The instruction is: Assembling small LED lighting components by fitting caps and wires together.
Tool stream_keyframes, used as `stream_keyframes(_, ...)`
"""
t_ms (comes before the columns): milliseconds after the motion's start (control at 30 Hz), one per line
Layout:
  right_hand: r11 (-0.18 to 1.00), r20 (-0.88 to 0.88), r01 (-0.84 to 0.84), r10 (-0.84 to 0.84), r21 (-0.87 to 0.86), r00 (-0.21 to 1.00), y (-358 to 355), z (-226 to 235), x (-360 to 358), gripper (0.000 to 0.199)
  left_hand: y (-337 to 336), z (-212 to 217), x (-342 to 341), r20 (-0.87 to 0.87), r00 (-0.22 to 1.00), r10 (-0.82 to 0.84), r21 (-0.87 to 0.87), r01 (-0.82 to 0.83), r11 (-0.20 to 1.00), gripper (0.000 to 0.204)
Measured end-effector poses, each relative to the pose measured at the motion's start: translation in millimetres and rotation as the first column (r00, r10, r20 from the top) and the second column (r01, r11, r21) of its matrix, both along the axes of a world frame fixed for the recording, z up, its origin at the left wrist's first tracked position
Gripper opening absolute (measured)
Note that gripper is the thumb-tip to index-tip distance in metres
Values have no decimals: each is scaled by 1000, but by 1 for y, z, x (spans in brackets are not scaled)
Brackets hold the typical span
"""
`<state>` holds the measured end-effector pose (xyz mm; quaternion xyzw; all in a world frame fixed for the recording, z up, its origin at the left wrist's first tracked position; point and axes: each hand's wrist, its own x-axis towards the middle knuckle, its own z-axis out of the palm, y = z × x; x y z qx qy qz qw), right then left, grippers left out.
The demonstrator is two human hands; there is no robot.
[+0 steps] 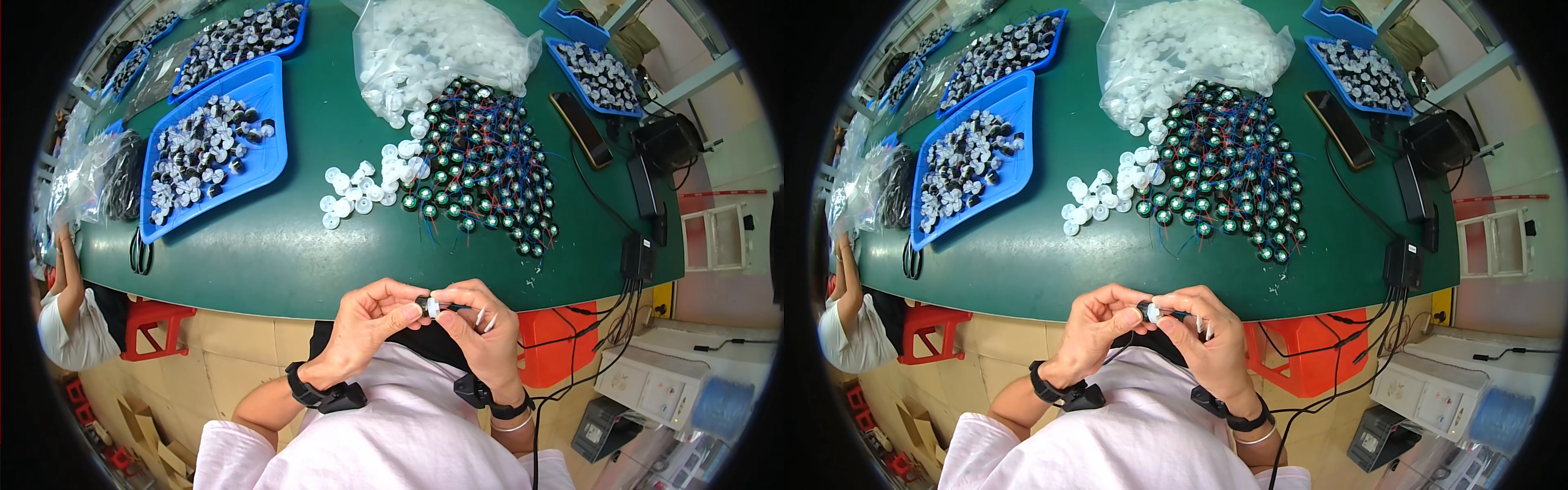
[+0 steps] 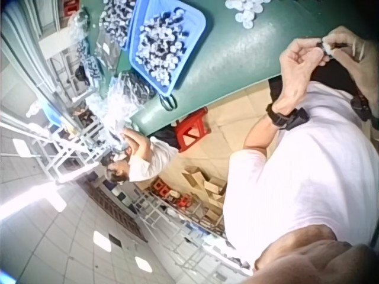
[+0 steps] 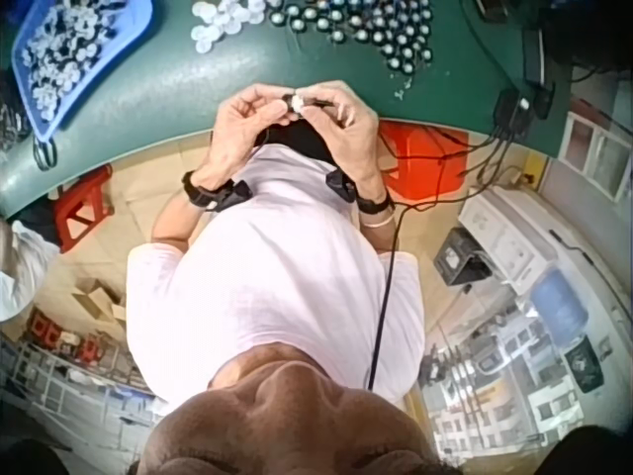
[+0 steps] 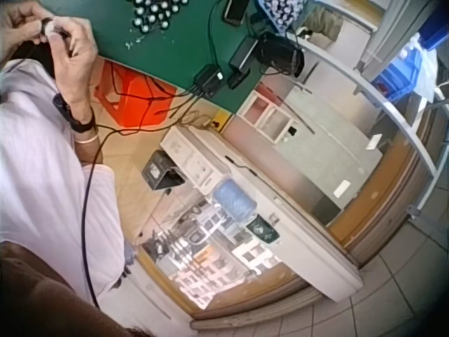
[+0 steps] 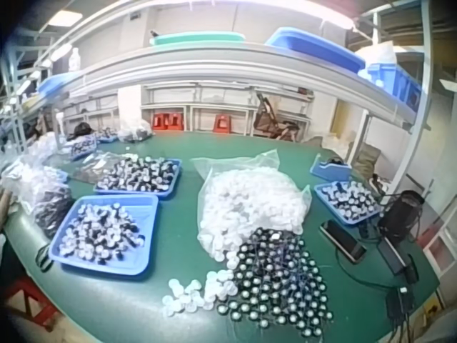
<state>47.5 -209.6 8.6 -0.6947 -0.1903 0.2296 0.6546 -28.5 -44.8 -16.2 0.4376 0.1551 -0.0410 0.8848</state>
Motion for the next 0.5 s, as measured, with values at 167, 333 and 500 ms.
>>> stream_keyframes(167,993,220,24,1,-113,975,4,7,0,19,-6,-2,-1,46,997,55,62,-57,996,22)
stream_keyframes(333,994,303,24,10,-110,953,7,5,-1,21,-10,-4,-4,67,995,79,123,-86,989,21)
stream_keyframes(500,991,403,-28,77,-128,912,5,3,2,24,-7,0,0,11,999,39,84,-40,996,19)
